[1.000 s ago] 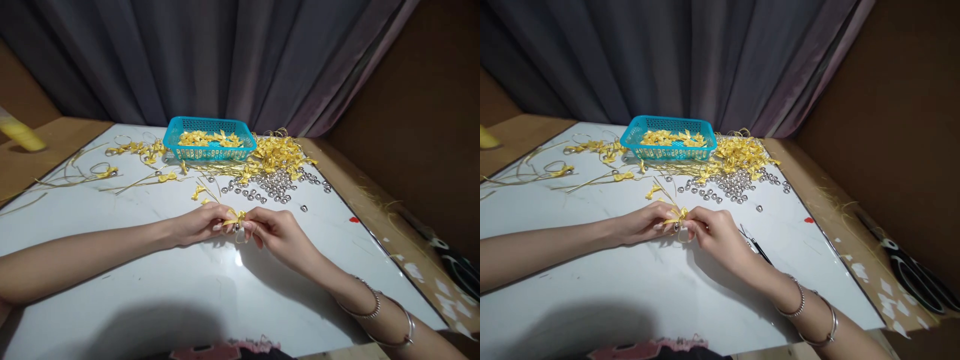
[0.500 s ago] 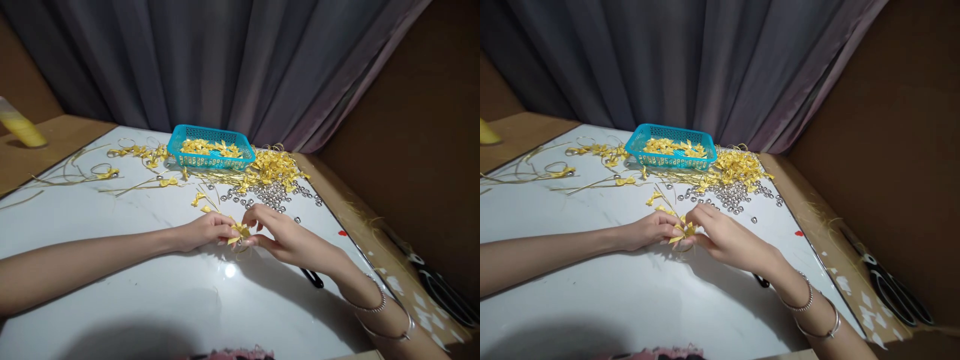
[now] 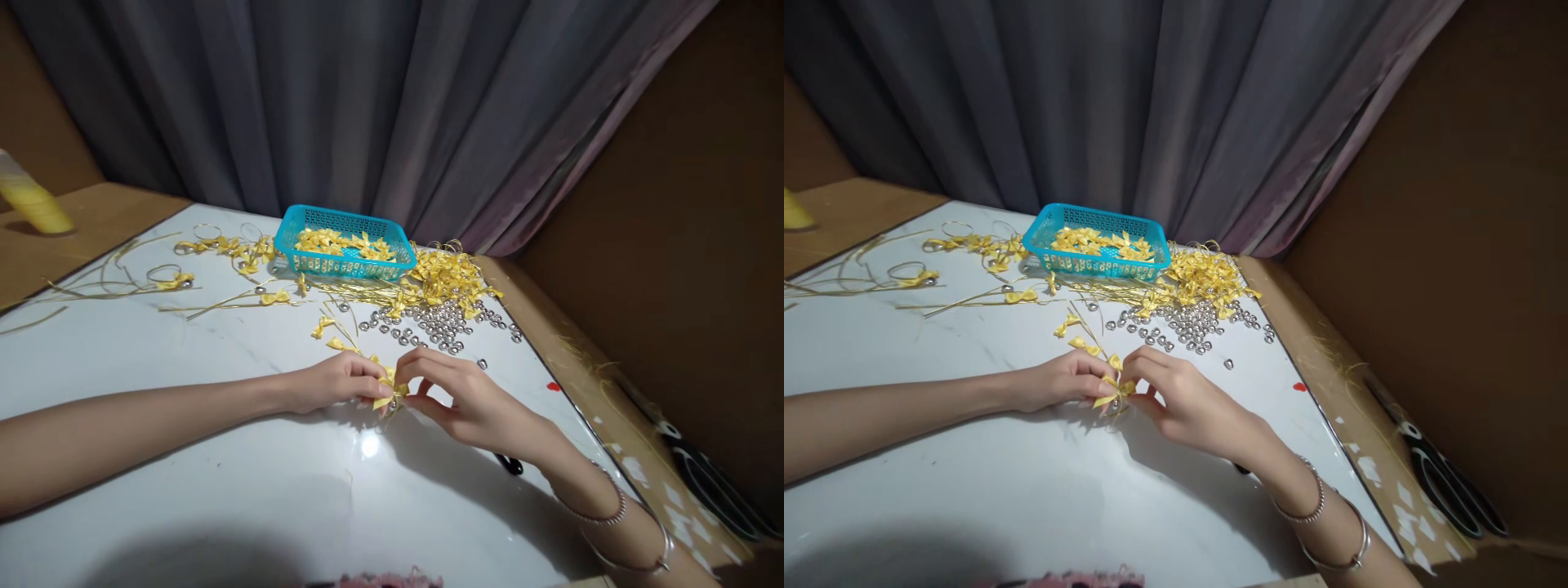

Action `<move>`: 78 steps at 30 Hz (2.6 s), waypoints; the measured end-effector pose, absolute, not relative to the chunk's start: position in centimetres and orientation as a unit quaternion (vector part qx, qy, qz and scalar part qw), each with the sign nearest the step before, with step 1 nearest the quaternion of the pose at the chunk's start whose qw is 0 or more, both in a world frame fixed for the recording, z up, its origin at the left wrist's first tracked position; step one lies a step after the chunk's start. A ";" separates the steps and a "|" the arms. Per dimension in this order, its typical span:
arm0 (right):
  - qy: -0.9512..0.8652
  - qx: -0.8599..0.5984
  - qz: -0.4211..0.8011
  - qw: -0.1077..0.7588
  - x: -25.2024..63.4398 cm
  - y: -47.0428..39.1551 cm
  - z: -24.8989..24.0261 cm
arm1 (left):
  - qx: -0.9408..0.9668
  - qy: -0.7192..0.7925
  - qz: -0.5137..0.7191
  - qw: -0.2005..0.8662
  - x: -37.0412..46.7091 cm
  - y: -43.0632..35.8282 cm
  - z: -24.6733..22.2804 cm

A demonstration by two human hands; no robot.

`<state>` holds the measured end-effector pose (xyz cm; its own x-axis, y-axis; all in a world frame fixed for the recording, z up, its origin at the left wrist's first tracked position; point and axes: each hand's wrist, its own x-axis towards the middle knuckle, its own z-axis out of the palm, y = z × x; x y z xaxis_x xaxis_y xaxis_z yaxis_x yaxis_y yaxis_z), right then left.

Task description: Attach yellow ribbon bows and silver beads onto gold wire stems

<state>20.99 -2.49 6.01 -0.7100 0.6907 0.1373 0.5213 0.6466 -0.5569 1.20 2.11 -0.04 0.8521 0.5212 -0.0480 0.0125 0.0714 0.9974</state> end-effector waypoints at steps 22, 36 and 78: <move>-0.853 -0.376 0.281 0.228 20.7 -3.0 5.6 | 0.679 0.179 0.166 0.692 1.1 2.2 0.0; -0.900 -0.356 0.215 0.132 20.0 -2.8 6.9 | 0.666 0.207 0.159 0.698 1.2 2.1 0.2; -0.881 -0.370 0.156 0.249 20.7 -3.1 5.6 | 0.656 0.249 0.171 0.692 1.5 2.1 0.0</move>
